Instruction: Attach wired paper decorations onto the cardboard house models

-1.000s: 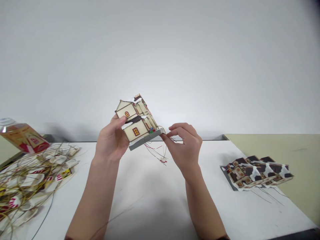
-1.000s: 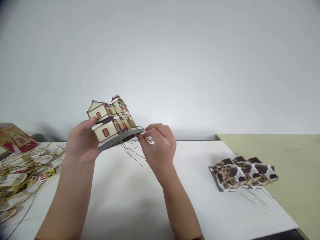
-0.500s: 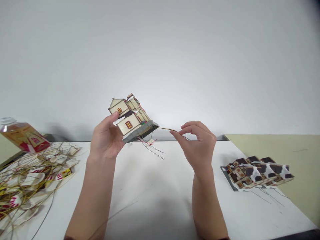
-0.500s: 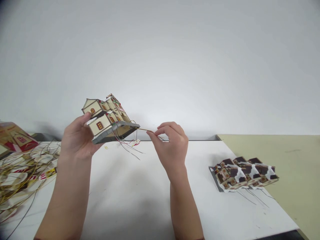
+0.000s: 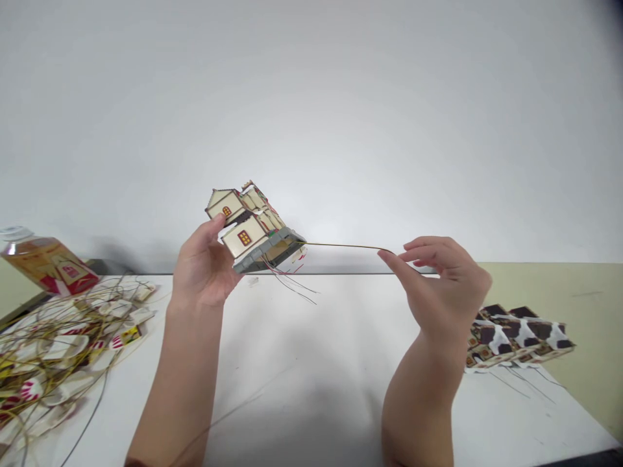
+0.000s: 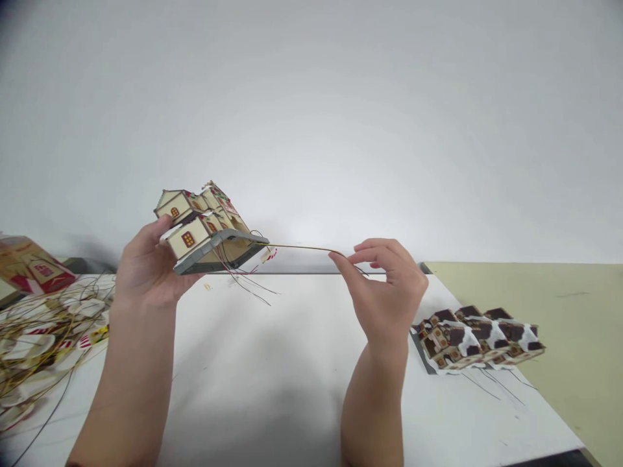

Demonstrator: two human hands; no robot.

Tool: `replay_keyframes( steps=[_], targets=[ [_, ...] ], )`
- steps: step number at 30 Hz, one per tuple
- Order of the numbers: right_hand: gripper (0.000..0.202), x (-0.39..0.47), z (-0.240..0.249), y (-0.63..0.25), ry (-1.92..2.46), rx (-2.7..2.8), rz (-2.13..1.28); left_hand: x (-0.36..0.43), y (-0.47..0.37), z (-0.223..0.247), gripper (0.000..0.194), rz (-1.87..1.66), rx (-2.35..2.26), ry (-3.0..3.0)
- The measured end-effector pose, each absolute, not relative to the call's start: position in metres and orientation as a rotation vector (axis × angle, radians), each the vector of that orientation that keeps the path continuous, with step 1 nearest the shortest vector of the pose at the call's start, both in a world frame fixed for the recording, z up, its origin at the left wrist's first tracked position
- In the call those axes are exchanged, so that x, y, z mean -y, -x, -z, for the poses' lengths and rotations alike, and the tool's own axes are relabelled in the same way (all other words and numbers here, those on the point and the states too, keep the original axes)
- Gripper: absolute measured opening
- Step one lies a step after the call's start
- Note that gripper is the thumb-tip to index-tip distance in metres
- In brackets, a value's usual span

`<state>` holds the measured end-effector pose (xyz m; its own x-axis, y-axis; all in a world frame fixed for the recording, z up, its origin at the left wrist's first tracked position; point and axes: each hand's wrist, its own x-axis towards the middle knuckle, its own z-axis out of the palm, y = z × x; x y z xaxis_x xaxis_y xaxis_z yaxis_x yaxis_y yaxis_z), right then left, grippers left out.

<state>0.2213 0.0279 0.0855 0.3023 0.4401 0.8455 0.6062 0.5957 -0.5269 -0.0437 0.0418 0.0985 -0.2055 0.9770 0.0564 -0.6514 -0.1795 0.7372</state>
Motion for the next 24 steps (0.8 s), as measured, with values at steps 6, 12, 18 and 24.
replay_keyframes(
  steps=[6, 12, 18, 24],
  targets=[
    [0.02, -0.018, -0.085, -0.242, 1.039, 1.173, 0.185, -0.041, 0.043, -0.1, 0.026, -1.719, -0.709, -0.617],
    [0.022, -0.008, -0.087, -0.263, 1.048, 1.015, 0.204, -0.039, 0.045, -0.101, 0.025, -1.706, -0.673, -0.713],
    [0.023, 0.001, -0.086, -0.272, 1.057, 1.005, 0.162, -0.042, 0.047, -0.097, 0.029, -1.719, -0.54, -0.799],
    [0.032, 0.005, -0.081, -0.303, 1.536, 1.356, -0.182, -0.045, 0.055, -0.088, 0.031, -1.735, -0.383, -0.945]
  ],
)
